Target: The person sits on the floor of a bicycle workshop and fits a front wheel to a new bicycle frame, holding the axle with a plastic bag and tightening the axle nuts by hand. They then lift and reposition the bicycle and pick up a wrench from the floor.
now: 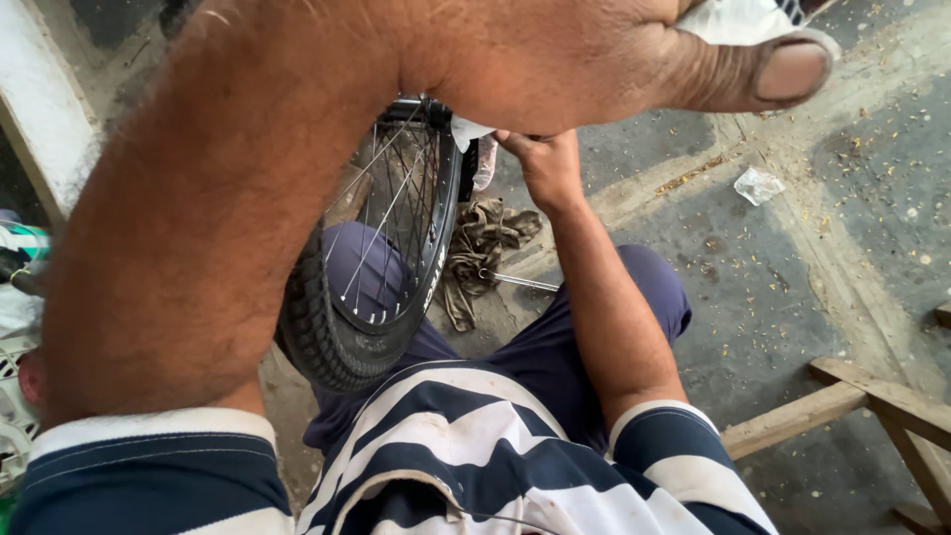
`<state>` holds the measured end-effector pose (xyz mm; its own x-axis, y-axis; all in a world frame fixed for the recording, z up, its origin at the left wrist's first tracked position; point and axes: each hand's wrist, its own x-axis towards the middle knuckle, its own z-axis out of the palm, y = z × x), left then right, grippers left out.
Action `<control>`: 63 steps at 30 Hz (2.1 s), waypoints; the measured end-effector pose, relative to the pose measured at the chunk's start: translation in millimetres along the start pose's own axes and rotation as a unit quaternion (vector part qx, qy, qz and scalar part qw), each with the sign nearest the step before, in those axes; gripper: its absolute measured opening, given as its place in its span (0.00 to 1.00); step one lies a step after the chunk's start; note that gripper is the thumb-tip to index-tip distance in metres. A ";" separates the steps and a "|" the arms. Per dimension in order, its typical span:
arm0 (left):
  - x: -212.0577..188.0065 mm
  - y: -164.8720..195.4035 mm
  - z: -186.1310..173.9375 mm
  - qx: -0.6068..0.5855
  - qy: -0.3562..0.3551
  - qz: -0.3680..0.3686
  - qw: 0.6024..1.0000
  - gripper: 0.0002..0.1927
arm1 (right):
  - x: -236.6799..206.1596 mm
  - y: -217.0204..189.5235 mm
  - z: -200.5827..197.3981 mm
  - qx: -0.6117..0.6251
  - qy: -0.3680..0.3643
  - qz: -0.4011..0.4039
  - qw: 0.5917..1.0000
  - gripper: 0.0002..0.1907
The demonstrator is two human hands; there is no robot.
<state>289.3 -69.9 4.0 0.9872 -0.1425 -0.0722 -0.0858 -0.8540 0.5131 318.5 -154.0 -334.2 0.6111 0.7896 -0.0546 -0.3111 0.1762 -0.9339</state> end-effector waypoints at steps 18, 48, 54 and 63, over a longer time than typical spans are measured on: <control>16.1 3.8 3.3 -0.017 -0.005 0.032 0.999 0.30 | -1.3 -26.4 18.4 -0.115 -0.015 -0.166 0.979 0.06; 9.0 8.9 -9.8 -0.023 0.000 0.025 0.999 0.29 | 16.2 1.7 33.2 -0.256 0.020 -0.043 0.966 0.14; 5.3 11.3 -11.0 -0.018 0.003 0.021 1.000 0.28 | 14.2 -5.8 31.5 -0.305 -0.014 -0.200 0.931 0.13; 9.7 2.0 -3.7 -0.029 -0.001 -0.002 1.000 0.31 | 15.5 -13.3 23.8 -0.215 -0.033 -0.010 0.976 0.11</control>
<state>299.2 -71.2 7.5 0.9874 -0.1390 -0.0757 -0.0730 -0.8241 0.5618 314.8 -130.1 -314.2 0.5616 0.8270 -0.0247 0.0444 -0.0600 -0.9972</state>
